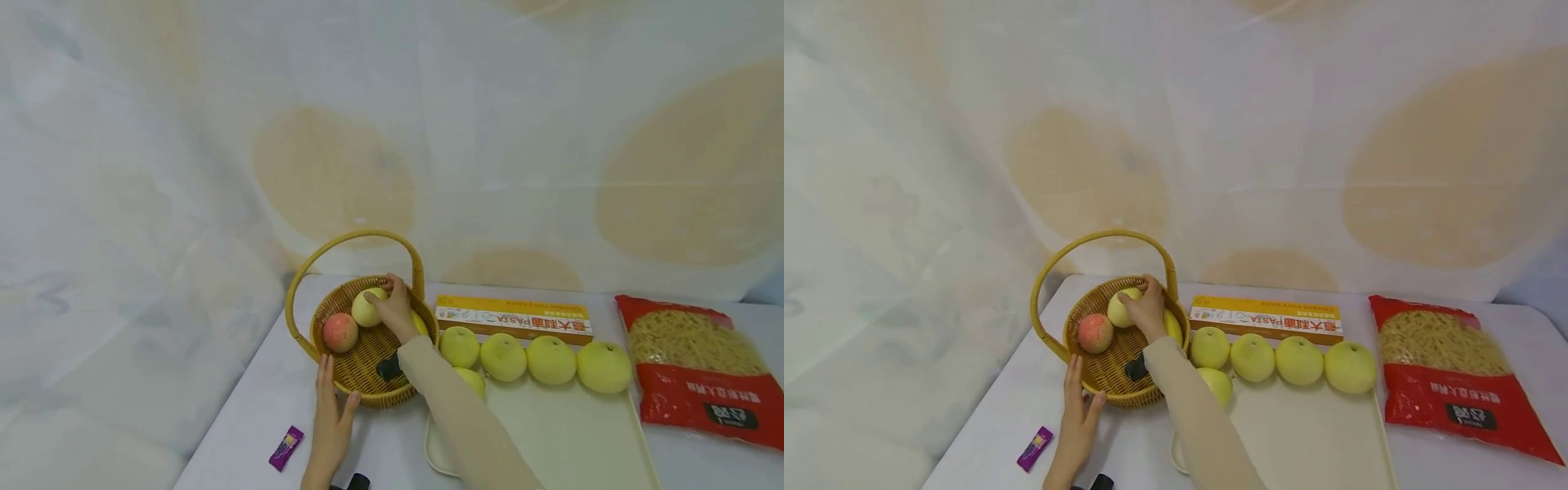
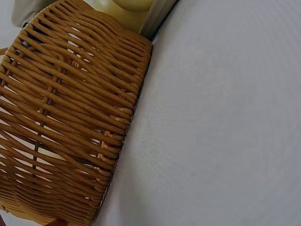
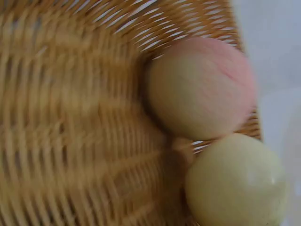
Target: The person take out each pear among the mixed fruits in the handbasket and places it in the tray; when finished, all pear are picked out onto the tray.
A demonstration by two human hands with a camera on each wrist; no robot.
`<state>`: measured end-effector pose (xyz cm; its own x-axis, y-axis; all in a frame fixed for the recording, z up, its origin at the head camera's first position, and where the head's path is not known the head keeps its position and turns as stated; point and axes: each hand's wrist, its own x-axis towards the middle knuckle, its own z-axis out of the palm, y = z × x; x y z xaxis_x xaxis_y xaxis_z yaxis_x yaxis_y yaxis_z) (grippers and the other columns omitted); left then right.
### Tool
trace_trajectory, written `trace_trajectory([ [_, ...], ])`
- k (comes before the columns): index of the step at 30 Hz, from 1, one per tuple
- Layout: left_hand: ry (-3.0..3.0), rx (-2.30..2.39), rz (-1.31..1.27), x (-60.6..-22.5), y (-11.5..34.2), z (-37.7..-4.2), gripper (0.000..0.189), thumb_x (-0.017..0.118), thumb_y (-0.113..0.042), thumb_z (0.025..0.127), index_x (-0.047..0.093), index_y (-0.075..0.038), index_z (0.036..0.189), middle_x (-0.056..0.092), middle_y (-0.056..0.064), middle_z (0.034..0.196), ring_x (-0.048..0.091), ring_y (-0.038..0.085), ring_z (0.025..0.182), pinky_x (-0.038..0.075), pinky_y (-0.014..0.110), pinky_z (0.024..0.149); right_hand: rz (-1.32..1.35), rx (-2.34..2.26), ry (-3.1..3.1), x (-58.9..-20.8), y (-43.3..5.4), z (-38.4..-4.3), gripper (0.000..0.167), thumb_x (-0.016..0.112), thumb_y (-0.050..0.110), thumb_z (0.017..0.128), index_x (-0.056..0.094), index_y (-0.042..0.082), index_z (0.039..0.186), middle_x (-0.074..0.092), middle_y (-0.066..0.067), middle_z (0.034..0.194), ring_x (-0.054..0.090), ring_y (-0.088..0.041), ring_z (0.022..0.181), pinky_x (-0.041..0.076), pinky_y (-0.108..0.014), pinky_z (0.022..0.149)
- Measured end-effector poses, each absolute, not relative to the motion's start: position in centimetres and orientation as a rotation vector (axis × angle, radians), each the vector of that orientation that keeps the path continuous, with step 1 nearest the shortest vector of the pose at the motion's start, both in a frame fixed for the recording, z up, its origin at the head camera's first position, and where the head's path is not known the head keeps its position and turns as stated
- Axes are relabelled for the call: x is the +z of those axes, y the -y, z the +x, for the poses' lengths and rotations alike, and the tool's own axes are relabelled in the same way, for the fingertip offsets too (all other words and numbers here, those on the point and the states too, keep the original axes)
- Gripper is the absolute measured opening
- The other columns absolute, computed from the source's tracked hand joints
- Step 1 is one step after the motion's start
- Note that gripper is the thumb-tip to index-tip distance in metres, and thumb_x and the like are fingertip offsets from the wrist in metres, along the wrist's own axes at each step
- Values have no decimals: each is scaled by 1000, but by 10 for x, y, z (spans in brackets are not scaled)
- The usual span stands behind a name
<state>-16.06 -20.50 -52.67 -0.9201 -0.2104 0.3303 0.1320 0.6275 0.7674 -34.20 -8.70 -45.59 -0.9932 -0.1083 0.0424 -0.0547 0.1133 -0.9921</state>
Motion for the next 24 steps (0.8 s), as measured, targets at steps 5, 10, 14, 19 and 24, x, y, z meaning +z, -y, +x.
trace_trajectory([
  [5, 2442, -1216, 36, -525, 203, -159, 75, 57, -17, 96, 13, -16, 157, 7, 10, 164, 15, 43, 147, 26, 69, 109, -297, -1881, -2231, -459, 80, -340, 76, 71, 27, 88, 30, 9, 150, 44, -19, 142, 47, -36, 128, 42, -51, 104],
  [10, 2450, -1200, 21, -523, 203, -159, 74, 57, -17, 96, 14, -16, 157, 7, 12, 164, 16, 44, 147, 25, 69, 109, -402, -1693, -2237, -459, 73, -336, 81, 75, 31, 83, 33, 10, 149, 39, -21, 149, 43, -39, 133, 38, -54, 108],
  [14, 2447, -1198, 18, -522, 203, -160, 75, 57, -17, 96, 14, -17, 157, 8, 11, 164, 16, 43, 147, 25, 69, 110, -424, -1688, -2251, -453, 69, -332, 74, 76, 28, 83, 39, 12, 146, 47, -20, 141, 52, -35, 121, 46, -48, 99],
  [19, 2450, -1213, 16, -522, 202, -160, 75, 58, -17, 96, 14, -16, 157, 8, 13, 163, 16, 44, 147, 24, 71, 109, -439, -1788, -2208, -446, 65, -329, 68, 74, 24, 85, 43, 13, 144, 55, -17, 131, 59, -28, 105, 52, -35, 82],
  [24, 2454, -1217, 29, -523, 202, -160, 74, 58, -19, 96, 14, -13, 156, 8, 13, 163, 16, 44, 147, 25, 71, 108, -425, -1874, -2162, -439, 56, -326, 68, 73, 23, 86, 41, 14, 145, 52, -17, 131, 58, -27, 103, 52, -31, 76],
])
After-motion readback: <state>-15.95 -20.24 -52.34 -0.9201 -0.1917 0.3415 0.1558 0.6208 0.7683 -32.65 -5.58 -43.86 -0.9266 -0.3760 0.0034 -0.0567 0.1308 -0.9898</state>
